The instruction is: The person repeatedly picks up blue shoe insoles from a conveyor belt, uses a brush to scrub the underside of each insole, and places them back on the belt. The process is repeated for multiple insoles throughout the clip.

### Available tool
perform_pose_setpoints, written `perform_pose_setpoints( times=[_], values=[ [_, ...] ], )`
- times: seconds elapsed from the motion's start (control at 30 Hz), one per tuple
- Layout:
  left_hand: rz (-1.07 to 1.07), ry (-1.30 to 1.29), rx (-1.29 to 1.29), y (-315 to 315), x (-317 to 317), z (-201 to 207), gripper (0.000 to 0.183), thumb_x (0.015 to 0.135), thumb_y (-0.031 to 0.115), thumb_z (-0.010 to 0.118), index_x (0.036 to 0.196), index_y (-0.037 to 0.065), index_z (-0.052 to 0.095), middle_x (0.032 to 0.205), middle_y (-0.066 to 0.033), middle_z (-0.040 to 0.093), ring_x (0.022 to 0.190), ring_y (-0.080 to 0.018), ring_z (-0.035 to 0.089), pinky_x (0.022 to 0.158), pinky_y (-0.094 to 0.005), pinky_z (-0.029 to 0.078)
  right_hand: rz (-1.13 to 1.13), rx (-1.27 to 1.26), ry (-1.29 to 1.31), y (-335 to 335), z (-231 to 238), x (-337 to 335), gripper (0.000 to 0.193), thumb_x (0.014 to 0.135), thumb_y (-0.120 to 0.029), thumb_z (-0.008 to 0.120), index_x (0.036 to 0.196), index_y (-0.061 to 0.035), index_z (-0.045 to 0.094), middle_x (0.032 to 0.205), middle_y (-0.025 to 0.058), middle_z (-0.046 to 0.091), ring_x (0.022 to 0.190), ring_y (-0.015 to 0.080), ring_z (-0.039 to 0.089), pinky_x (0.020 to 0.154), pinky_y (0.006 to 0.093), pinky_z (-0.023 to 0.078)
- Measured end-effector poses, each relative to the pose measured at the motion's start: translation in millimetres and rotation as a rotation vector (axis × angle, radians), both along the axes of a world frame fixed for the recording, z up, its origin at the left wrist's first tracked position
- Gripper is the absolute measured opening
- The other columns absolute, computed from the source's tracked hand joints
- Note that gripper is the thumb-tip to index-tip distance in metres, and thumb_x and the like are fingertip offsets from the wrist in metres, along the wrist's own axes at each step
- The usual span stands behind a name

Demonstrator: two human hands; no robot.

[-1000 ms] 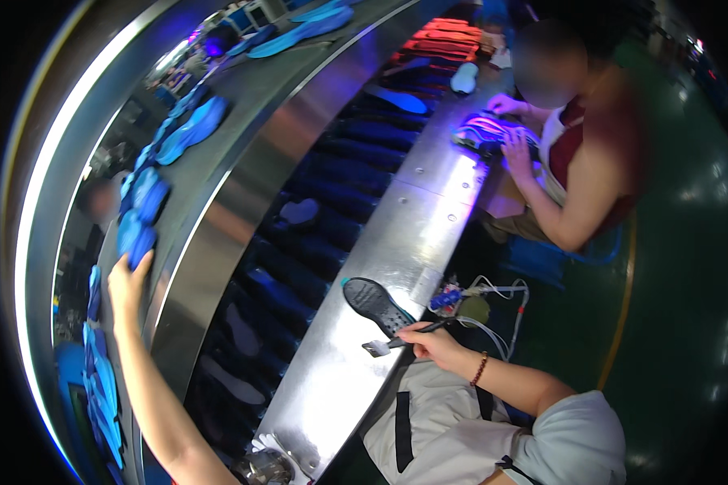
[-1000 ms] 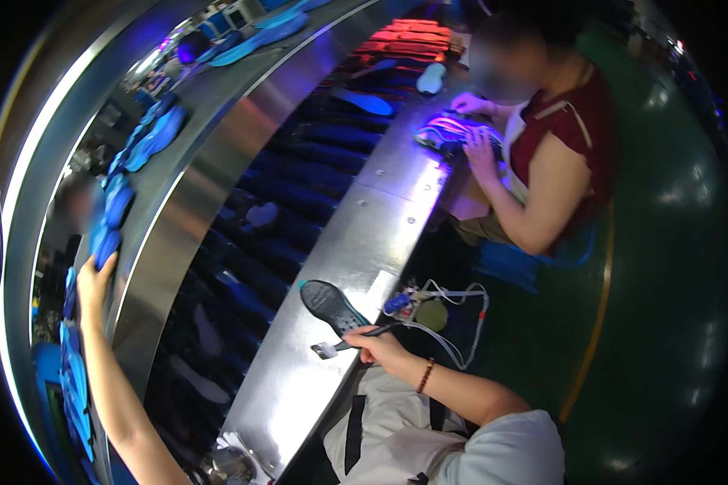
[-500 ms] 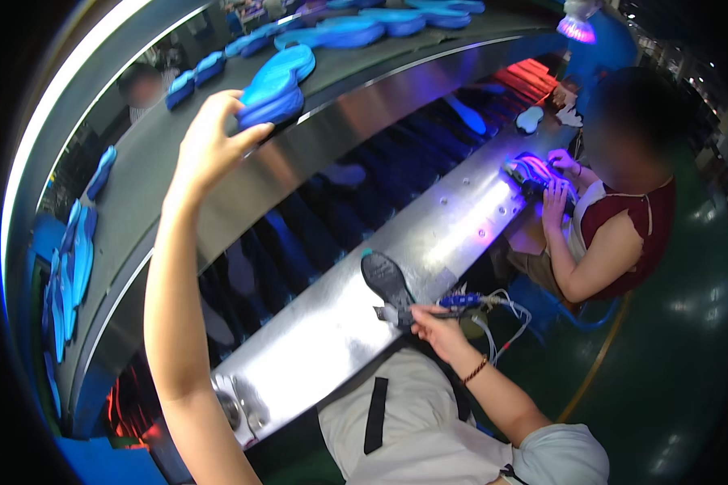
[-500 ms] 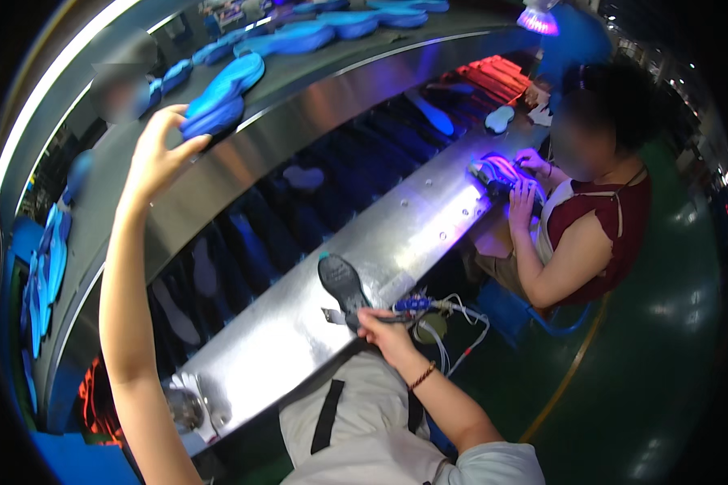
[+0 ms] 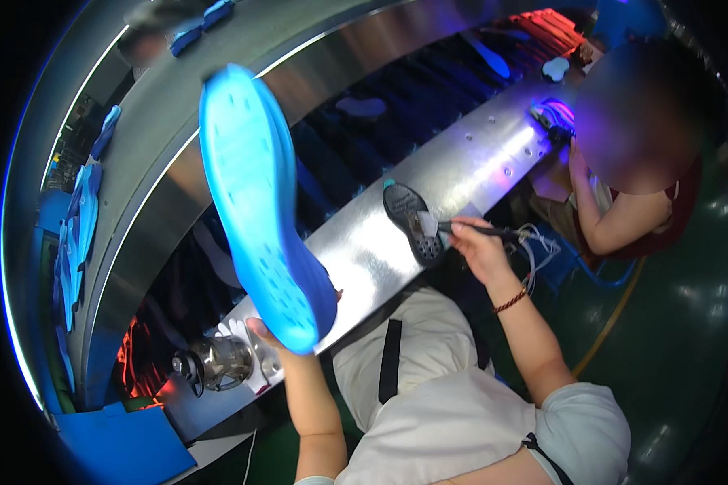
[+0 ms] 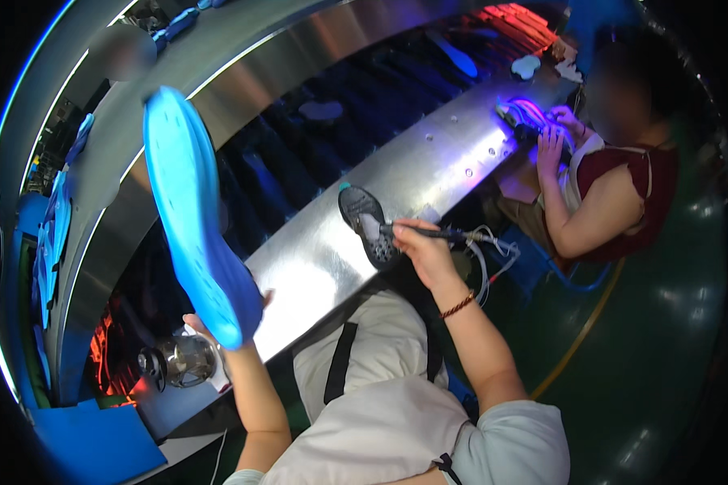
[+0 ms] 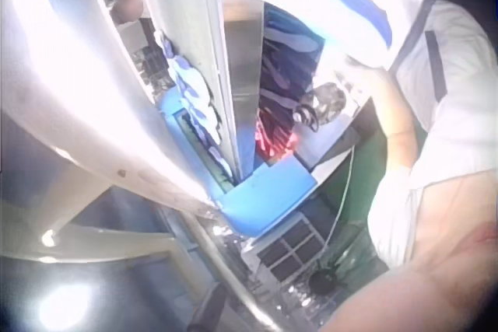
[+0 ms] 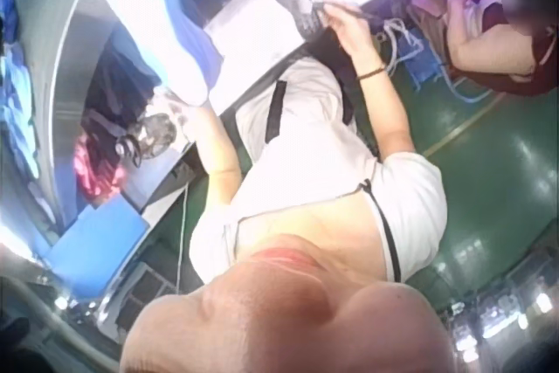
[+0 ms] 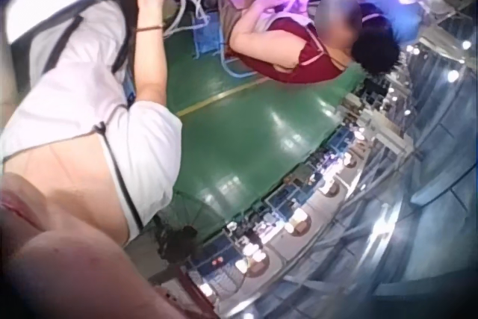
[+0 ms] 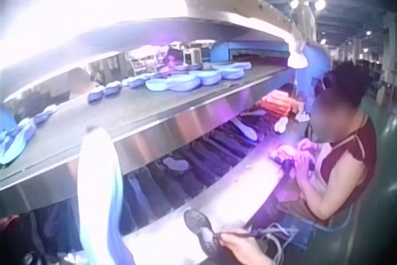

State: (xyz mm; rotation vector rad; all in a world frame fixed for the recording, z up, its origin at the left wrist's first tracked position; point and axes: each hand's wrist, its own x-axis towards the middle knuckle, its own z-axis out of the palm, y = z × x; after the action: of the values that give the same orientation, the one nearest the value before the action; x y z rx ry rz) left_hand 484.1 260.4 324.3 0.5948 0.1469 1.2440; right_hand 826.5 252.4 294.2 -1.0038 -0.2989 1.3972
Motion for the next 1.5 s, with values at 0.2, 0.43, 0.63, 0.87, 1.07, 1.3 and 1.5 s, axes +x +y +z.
perform_pose_setpoints(
  times=[0.2, 0.43, 0.63, 0.87, 1.07, 1.3, 1.5],
  values=[
    [-0.286, 0.196, -0.354, -22, 39, -53, 0.082, 0.067, 0.030, 0.066, 0.134, -0.006, 0.034, 0.122, -0.0240, 0.053, 0.111, -0.0414, 0.053, 0.099, -0.0541, 0.039, 0.129, 0.154, -0.004, 2, 36, -14, 0.019, 0.082, -0.002, 0.063, 0.100, 0.0045, 0.062, 0.092, 0.0088, 0.064, 0.085, 0.0154, 0.061, 0.080, 0.0270, 0.049],
    [-0.105, 0.033, -0.422, -34, 81, -30, 0.102, 0.074, 0.082, 0.028, 0.139, 0.003, 0.031, 0.125, -0.0236, 0.051, 0.114, -0.0409, 0.050, 0.099, -0.0526, 0.039, 0.426, 0.231, -0.012, 24, 59, -75, 0.021, 0.081, -0.001, 0.064, 0.102, 0.0050, 0.063, 0.096, 0.0106, 0.066, 0.090, 0.0131, 0.061, 0.085, 0.0250, 0.047],
    [-0.119, 0.032, -0.441, -31, 86, -13, 0.106, 0.073, 0.086, 0.008, 0.140, 0.008, 0.032, 0.119, -0.0241, 0.054, 0.111, -0.0414, 0.052, 0.094, -0.0540, 0.042, 0.449, 0.203, -0.193, 52, 65, -101, 0.023, 0.083, -0.005, 0.064, 0.104, 0.0038, 0.062, 0.093, 0.0083, 0.064, 0.088, 0.0124, 0.058, 0.082, 0.0249, 0.046],
    [0.089, 0.138, -0.554, -30, 92, -36, 0.094, 0.080, 0.081, 0.011, 0.142, 0.013, 0.029, 0.137, -0.0134, 0.041, 0.127, -0.0307, 0.040, 0.105, -0.0444, 0.033, 0.373, 0.631, -0.936, 45, 70, -138, 0.019, 0.076, -0.007, 0.070, 0.094, -0.0010, 0.068, 0.087, 0.0105, 0.069, 0.076, 0.0171, 0.066, 0.072, 0.0275, 0.050],
    [0.234, 0.178, -0.456, -17, 58, -28, 0.091, 0.082, 0.078, 0.012, 0.133, 0.008, 0.040, 0.118, -0.0190, 0.055, 0.106, -0.0345, 0.055, 0.094, -0.0475, 0.043, 0.576, 0.865, -1.235, -14, 76, -122, 0.015, 0.072, -0.013, 0.067, 0.085, -0.0069, 0.068, 0.086, 0.0081, 0.069, 0.081, 0.0226, 0.065, 0.077, 0.0345, 0.042],
    [0.084, 0.106, -0.492, -37, 61, -4, 0.093, 0.081, 0.079, 0.009, 0.139, 0.010, 0.033, 0.123, -0.0195, 0.053, 0.105, -0.0351, 0.057, 0.090, -0.0496, 0.047, 0.792, 0.459, -0.752, 0, 113, -96, 0.015, 0.077, -0.004, 0.070, 0.091, 0.0013, 0.068, 0.085, 0.0090, 0.069, 0.077, 0.0116, 0.064, 0.068, 0.0235, 0.051],
    [0.153, 0.192, -0.543, -41, 83, 15, 0.091, 0.081, 0.079, 0.011, 0.142, 0.014, 0.029, 0.132, -0.0155, 0.047, 0.118, -0.0328, 0.049, 0.098, -0.0488, 0.043, 0.769, 0.762, -0.786, 12, 112, -111, 0.020, 0.073, -0.005, 0.072, 0.091, 0.0023, 0.068, 0.088, 0.0110, 0.069, 0.080, 0.0159, 0.065, 0.075, 0.0272, 0.052]
  ],
)
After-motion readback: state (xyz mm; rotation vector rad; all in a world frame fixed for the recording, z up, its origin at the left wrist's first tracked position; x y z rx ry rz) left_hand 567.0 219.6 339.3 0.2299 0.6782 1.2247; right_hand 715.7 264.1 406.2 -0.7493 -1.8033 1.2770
